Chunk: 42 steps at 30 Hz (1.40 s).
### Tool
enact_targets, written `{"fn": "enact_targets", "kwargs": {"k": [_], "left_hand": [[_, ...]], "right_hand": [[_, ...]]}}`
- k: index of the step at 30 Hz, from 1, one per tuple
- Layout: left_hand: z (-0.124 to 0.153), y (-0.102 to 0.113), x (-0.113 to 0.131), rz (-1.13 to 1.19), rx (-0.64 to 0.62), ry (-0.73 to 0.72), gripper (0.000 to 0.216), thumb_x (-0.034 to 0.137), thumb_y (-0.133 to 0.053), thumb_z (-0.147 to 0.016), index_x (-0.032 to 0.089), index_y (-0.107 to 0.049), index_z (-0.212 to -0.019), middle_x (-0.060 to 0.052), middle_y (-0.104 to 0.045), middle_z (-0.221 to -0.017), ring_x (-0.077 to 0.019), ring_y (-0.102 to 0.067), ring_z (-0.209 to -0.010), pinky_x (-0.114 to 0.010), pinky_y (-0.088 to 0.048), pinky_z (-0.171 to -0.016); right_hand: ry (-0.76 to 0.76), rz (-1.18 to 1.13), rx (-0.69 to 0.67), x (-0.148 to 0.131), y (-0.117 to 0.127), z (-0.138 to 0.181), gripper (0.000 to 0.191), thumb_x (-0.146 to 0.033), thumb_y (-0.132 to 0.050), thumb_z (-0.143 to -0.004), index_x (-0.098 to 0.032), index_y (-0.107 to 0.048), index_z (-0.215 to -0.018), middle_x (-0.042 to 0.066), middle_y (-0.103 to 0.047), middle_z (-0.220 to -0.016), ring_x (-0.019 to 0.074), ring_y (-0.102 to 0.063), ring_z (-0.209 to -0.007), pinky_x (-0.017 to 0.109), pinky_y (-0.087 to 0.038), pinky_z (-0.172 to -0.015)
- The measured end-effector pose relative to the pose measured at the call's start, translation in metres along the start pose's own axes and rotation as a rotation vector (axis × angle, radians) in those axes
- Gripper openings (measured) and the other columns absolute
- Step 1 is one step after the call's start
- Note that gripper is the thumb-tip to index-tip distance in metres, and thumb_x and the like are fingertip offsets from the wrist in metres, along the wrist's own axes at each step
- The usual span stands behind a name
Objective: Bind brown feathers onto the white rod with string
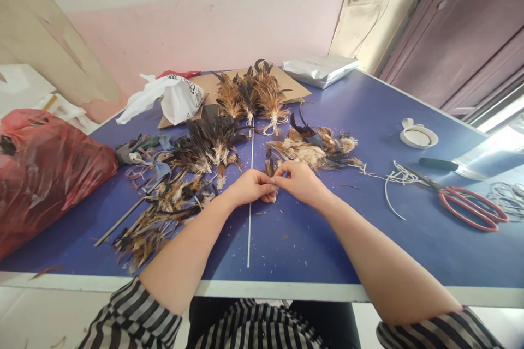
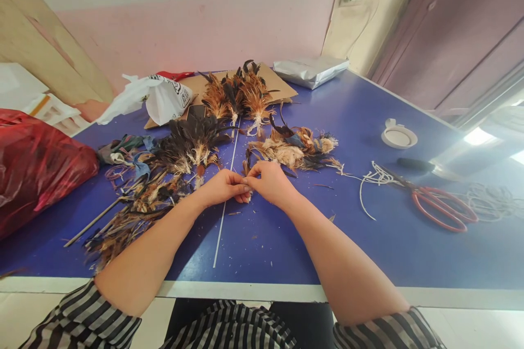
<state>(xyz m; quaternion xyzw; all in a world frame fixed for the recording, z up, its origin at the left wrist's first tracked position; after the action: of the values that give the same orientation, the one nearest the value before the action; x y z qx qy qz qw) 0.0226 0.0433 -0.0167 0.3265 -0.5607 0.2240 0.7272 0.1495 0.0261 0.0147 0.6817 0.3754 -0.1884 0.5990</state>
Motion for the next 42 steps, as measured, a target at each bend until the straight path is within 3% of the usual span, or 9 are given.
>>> {"fn": "enact_targets", "kwargs": {"k": [3,9,17,26,33,38,42], "left_hand": [[-0.001,0.001,-0.004,0.069,0.027,0.023,0.032,0.038,-0.062,-0.068,0.006,-0.063,-0.070,-0.009,-0.064,-0.062,-0.0126,-0.060,-0.055,-0.025,-0.050,-0.057],[-0.002,0.006,-0.008,0.144,0.043,0.056,0.030,0.036,-0.065,-0.067,0.007,-0.061,-0.069,-0.008,-0.064,-0.064,-0.0129,-0.062,-0.057,-0.024,-0.050,-0.058],[-0.001,0.006,-0.006,0.164,0.055,0.066,0.027,0.033,-0.067,-0.065,0.008,-0.059,-0.070,-0.007,-0.063,-0.065,-0.0126,-0.062,-0.058,-0.022,-0.050,-0.055],[-0.002,0.008,-0.008,0.165,0.052,0.081,0.028,0.033,-0.067,-0.065,0.008,-0.058,-0.074,-0.007,-0.063,-0.066,-0.0133,-0.063,-0.059,-0.023,-0.050,-0.055],[-0.001,0.010,-0.008,0.188,0.047,0.072,0.030,0.035,-0.067,-0.065,0.008,-0.057,-0.071,-0.008,-0.064,-0.067,-0.0128,-0.062,-0.059,-0.023,-0.050,-0.056],[-0.001,0.011,-0.008,0.186,0.040,0.070,0.029,0.034,-0.068,-0.064,0.008,-0.058,-0.073,-0.008,-0.064,-0.067,-0.0127,-0.062,-0.059,-0.023,-0.050,-0.056],[-0.002,0.010,-0.008,0.174,0.034,0.062,0.029,0.034,-0.067,-0.065,0.008,-0.059,-0.073,-0.008,-0.064,-0.066,-0.0126,-0.062,-0.059,-0.022,-0.049,-0.055]], "right_hand": [[-0.067,-0.023,-0.021,0.005,0.009,-0.001,0.016,-0.030,-0.056,-0.067,-0.016,-0.064,-0.064,-0.001,-0.060,-0.064,0.0099,-0.049,-0.058,0.022,-0.035,-0.055],[-0.147,0.025,-0.306,0.015,0.009,0.002,0.019,-0.032,-0.060,-0.061,-0.015,-0.067,-0.068,-0.001,-0.062,-0.060,0.0114,-0.051,-0.057,0.022,-0.036,-0.052],[-0.169,-0.027,-0.265,0.021,-0.008,-0.001,0.021,-0.032,-0.055,-0.062,-0.014,-0.065,-0.063,-0.001,-0.058,-0.056,0.0093,-0.045,-0.053,0.020,-0.034,-0.049],[-0.170,-0.109,-0.293,0.022,-0.012,0.001,0.018,-0.028,-0.051,-0.062,-0.012,-0.060,-0.058,-0.003,-0.049,-0.050,0.0069,-0.038,-0.047,0.019,-0.030,-0.044],[-0.235,-0.169,-0.299,0.016,0.001,0.002,0.020,-0.026,-0.056,-0.060,-0.013,-0.066,-0.070,-0.001,-0.057,-0.058,0.0082,-0.043,-0.052,0.020,-0.034,-0.049],[-0.199,-0.195,-0.342,0.014,-0.004,0.002,0.022,-0.030,-0.058,-0.060,-0.013,-0.068,-0.071,-0.001,-0.059,-0.059,0.0082,-0.044,-0.053,0.020,-0.035,-0.051],[-0.188,-0.155,-0.302,0.018,-0.011,0.001,0.023,-0.032,-0.056,-0.062,-0.013,-0.068,-0.067,-0.002,-0.056,-0.056,0.0076,-0.041,-0.050,0.020,-0.033,-0.049]]}}
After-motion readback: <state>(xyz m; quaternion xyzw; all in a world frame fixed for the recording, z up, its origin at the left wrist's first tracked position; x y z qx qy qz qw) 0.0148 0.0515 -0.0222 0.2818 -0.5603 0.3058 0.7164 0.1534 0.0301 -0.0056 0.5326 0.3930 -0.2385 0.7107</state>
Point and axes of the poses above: each hand's wrist, its own z-axis away from the middle knuckle, its own y-axis out of the back of the hand, x = y × z, the point moved 4 cm from there along -z, towards the middle knuckle
